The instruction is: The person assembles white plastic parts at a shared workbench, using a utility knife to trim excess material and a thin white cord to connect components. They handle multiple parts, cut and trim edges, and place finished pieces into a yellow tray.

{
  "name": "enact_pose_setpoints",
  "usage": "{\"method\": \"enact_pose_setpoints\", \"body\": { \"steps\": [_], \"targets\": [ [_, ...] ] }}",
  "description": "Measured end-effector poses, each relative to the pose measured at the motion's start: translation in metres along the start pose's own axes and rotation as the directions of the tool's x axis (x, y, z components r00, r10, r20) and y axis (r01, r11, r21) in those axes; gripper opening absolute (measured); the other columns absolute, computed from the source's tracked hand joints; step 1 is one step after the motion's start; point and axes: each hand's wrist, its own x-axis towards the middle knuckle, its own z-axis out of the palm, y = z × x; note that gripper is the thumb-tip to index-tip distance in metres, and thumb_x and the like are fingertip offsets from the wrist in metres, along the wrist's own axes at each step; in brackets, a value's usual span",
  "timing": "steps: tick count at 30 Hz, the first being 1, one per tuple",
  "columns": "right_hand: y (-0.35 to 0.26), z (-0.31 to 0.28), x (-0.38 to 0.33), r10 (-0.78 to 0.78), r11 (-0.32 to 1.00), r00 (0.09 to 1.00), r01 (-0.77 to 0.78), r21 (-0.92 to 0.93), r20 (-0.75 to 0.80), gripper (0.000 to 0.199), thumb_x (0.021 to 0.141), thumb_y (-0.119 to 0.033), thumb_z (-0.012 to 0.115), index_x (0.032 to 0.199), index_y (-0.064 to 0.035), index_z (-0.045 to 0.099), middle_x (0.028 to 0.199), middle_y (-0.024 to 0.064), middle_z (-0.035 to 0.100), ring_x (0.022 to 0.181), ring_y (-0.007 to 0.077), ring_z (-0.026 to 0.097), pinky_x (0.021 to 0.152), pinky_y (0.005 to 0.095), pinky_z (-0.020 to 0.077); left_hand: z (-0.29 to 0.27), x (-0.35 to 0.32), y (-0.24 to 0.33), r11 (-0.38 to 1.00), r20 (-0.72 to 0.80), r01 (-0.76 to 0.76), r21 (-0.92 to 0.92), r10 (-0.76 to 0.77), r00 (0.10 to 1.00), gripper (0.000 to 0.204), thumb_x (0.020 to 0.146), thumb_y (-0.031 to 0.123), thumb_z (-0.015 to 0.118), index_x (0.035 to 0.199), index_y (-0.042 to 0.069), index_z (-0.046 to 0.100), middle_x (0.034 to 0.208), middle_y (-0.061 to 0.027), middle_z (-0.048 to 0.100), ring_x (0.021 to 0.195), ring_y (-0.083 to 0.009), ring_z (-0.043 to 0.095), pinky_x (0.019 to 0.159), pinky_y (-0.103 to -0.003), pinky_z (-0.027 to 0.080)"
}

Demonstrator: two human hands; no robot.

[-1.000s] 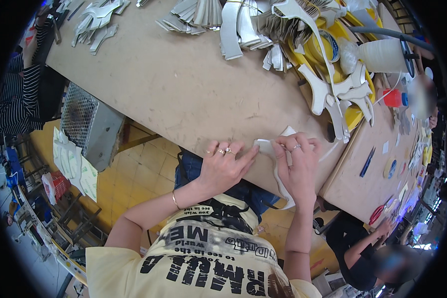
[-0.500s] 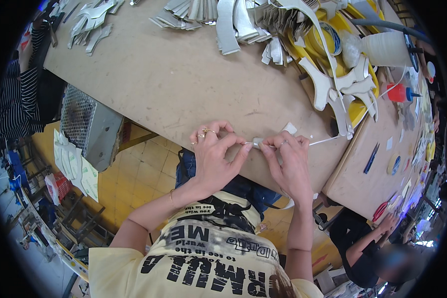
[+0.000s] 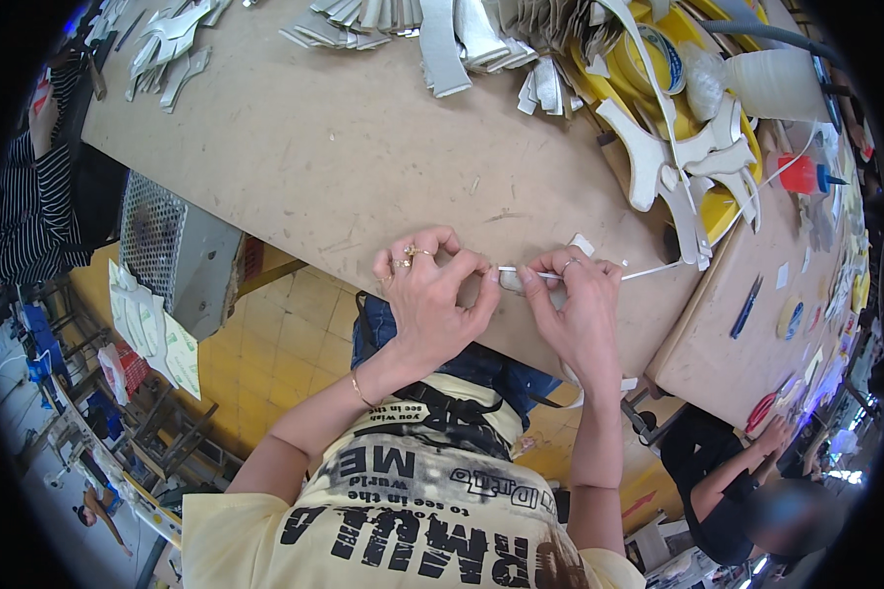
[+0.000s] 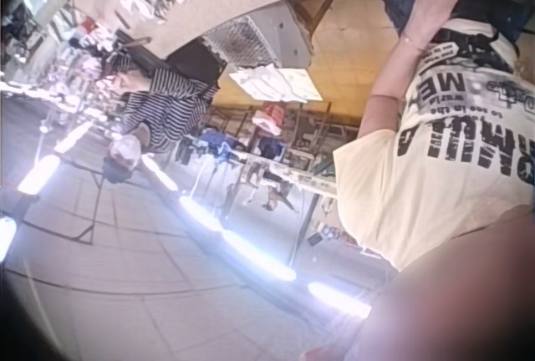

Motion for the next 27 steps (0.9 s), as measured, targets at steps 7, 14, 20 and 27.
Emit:
{"method": "enact_pose_setpoints", "body": {
  "steps": [7,14,20,27],
  "targets": [
    [0.001,0.002,0.002,-0.014,0.998,1.000,0.013,-0.055,-0.005,0.018,0.087,-0.025,0.070,0.086,-0.0064,0.069,0.080,0.0060,0.067,0.072,0.0251,0.059,0.085,0.0388,0.0331,0.001,0.000,0.000,0.999,-0.003,-0.018,0.042,0.018,1.000,0.010,0.070,0.022,0.076,0.073,0.020,0.066,0.090,-0.0011,0.052,0.093,-0.0217,0.048,0.086,-0.040,0.024],
    [0.000,0.003,0.003,-0.018,0.997,1.000,0.017,-0.071,-0.020,0.018,0.087,-0.025,0.070,0.085,-0.0067,0.069,0.078,0.0058,0.067,0.072,0.0254,0.059,0.086,0.0402,0.0333,0.002,0.001,0.000,0.998,-0.011,-0.029,0.063,0.030,0.999,0.011,0.070,0.022,0.076,0.073,0.020,0.065,0.090,-0.0009,0.052,0.092,-0.0212,0.048,0.085,-0.040,0.024],
    [0.000,0.002,0.004,-0.036,0.995,0.999,0.034,-0.096,-0.025,0.019,0.086,-0.025,0.070,0.084,-0.0068,0.070,0.078,0.0054,0.067,0.070,0.0234,0.060,0.087,0.0405,0.0336,0.004,0.000,-0.001,0.996,-0.017,-0.047,0.079,0.048,0.999,0.013,0.070,0.023,0.076,0.075,0.021,0.065,0.091,-0.0008,0.052,0.092,-0.0208,0.048,0.086,-0.040,0.024],
    [-0.001,0.000,0.005,-0.029,0.993,0.999,0.027,-0.113,-0.018,0.020,0.086,-0.026,0.070,0.081,-0.0067,0.070,0.077,0.0054,0.067,0.068,0.0231,0.060,0.088,0.0407,0.0341,-0.008,-0.015,-0.003,0.974,-0.076,-0.189,0.121,0.199,0.977,0.022,0.072,0.024,0.076,0.093,0.022,0.069,0.097,-0.0003,0.050,0.094,-0.0193,0.046,0.089,-0.040,0.025]
  ]
}}
